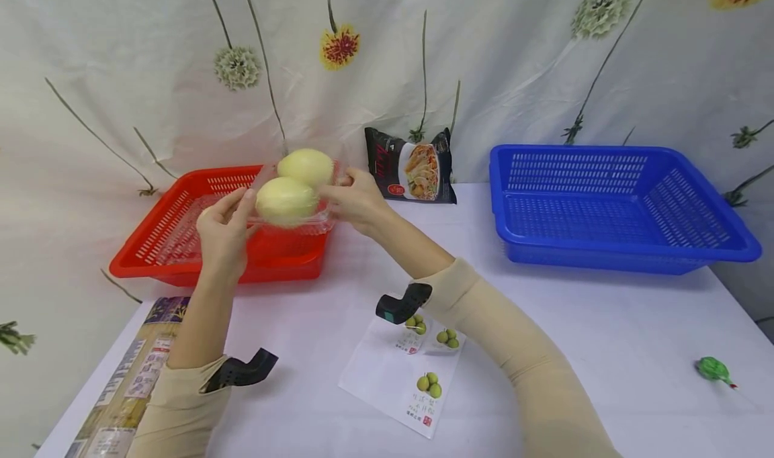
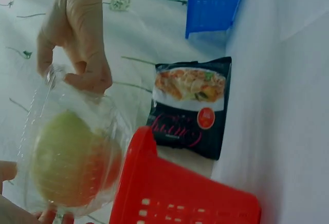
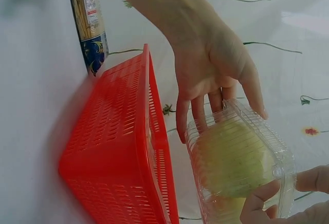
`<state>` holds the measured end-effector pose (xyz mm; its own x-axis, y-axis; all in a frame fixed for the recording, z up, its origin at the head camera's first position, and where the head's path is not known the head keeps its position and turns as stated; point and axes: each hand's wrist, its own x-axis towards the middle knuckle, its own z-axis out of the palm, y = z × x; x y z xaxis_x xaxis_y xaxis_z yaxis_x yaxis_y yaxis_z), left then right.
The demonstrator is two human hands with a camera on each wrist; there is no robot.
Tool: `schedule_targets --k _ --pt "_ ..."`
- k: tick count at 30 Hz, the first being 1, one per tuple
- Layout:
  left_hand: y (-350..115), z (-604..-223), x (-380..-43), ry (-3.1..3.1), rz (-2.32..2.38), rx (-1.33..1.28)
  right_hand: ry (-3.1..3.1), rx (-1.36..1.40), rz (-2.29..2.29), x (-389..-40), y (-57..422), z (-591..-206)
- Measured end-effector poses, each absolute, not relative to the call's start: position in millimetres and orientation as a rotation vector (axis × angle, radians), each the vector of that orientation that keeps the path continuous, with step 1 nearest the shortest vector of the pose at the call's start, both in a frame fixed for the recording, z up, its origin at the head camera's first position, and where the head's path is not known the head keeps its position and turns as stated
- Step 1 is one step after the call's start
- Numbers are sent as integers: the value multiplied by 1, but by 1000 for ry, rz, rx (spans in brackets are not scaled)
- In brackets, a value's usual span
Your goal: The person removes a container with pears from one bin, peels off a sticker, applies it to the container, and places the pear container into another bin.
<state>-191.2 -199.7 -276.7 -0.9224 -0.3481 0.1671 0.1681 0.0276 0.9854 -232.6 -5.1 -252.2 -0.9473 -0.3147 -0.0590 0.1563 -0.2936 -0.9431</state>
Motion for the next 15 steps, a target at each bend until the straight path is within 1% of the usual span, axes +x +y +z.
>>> schedule_targets --k 6,15 --pt "-171 -287 -192 -1724 -2094 112 1607 -207 -2362 -226 14 -255" --pt "-138 -296 -194 -1621 -2249 15 1628 -219 -2386 -217 44 -259"
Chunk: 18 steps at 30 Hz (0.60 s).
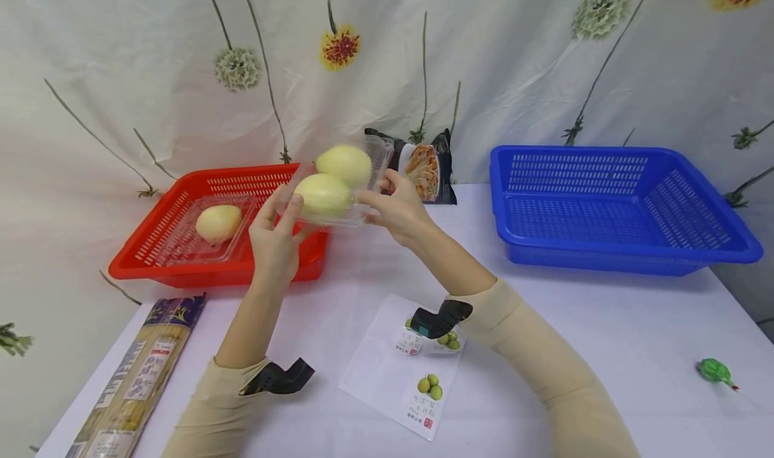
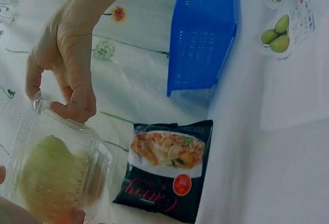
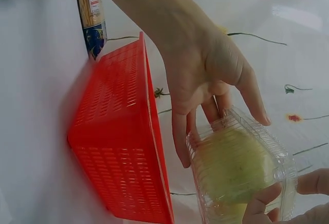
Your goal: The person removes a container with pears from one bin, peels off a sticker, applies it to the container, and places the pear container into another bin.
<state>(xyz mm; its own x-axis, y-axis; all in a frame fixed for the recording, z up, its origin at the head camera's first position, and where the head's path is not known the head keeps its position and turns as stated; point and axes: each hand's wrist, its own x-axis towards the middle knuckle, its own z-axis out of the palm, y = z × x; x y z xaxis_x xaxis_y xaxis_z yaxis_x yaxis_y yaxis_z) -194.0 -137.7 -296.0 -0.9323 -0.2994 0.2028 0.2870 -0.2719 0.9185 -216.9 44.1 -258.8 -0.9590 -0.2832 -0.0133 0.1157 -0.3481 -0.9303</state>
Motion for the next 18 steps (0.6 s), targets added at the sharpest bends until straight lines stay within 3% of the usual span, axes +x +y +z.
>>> schedule_targets --k 18 --pt "-69 -317 -213 -1563 -2402 99 1740 8 -2503 -200 78 -285"
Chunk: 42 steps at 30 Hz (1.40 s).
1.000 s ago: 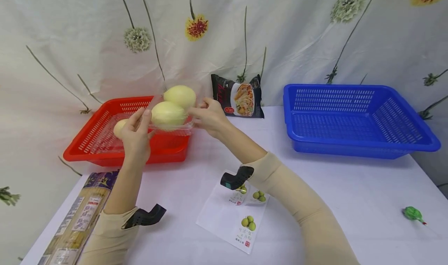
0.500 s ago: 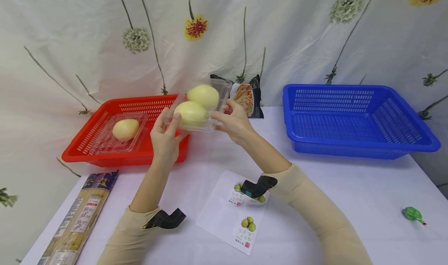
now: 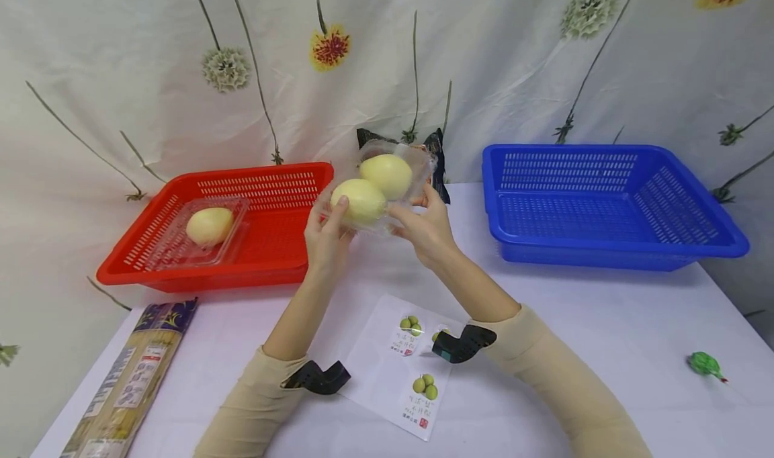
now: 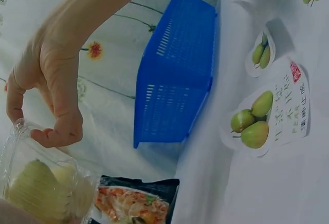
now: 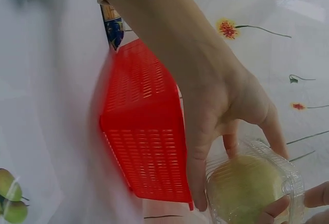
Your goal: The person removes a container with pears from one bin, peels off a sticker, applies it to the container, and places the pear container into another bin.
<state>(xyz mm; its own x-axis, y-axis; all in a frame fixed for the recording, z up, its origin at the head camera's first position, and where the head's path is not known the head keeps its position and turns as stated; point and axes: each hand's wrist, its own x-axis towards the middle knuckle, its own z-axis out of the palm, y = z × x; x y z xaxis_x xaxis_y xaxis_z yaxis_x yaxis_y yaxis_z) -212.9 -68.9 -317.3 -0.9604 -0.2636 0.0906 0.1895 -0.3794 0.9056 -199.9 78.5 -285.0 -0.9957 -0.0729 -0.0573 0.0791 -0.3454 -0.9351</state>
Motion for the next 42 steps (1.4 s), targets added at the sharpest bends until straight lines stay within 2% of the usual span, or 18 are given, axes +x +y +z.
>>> schedule_targets --k 10,19,30,42 --pt "-59 -332 -213 -1611 -2530 220 1814 65 -2489 -194 89 -314" --pt "-65 -338 -219 -1629 -2572 238 1677 241 -2476 -214 127 -327" --pt "-69 -357 -231 -1786 -2575 306 1614 46 -2432 -221 147 -350" --pt "-71 -372 -246 -1855 -2560 307 1843 136 -2326 -203 144 -368"
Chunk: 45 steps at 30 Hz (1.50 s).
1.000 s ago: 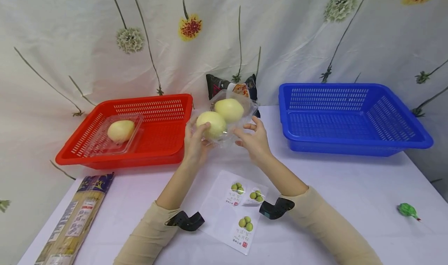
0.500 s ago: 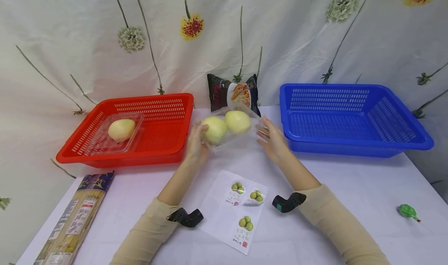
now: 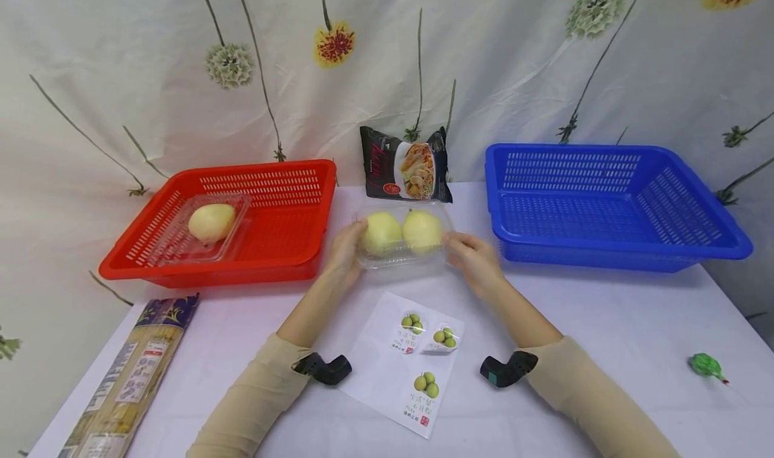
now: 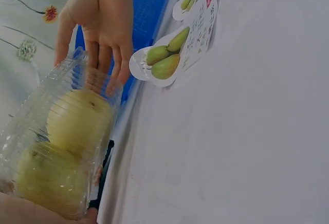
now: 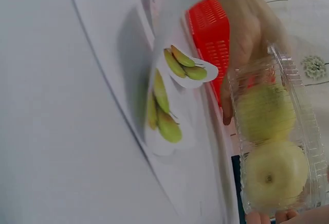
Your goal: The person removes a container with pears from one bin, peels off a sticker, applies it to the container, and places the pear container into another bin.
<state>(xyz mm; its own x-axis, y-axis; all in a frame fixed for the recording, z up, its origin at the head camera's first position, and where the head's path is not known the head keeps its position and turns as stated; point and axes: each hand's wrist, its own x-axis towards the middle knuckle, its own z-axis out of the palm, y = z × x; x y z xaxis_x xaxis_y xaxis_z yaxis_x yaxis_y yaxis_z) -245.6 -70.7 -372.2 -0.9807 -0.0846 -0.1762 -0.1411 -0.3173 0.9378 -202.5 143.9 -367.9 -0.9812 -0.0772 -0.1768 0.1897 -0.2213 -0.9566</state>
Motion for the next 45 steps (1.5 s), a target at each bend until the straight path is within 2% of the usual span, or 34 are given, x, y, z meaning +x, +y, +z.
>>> schedule_targets --k 14,20,25,32,35,37,45 --pt "-73 -382 -253 2163 2304 -375 1832 231 -2347 -195 139 -382" --pt "-78 -384 -249 2290 2181 -314 1845 198 -2324 -196 139 -383" --pt "-80 -379 -234 2691 1871 -53 1950 154 -2217 -193 143 -380" --pt "-79 -364 -201 3162 1570 769 2356 130 -1833 -176 155 -378" --pt "-80 -360 -190 3091 1462 1058 2461 -11 -1697 -167 162 -378" --pt "-81 -356 -184 2972 1341 1152 2489 -161 -1627 -161 167 -377" --pt "-85 -355 -168 2663 672 1015 2563 -809 -1285 -149 172 -380"
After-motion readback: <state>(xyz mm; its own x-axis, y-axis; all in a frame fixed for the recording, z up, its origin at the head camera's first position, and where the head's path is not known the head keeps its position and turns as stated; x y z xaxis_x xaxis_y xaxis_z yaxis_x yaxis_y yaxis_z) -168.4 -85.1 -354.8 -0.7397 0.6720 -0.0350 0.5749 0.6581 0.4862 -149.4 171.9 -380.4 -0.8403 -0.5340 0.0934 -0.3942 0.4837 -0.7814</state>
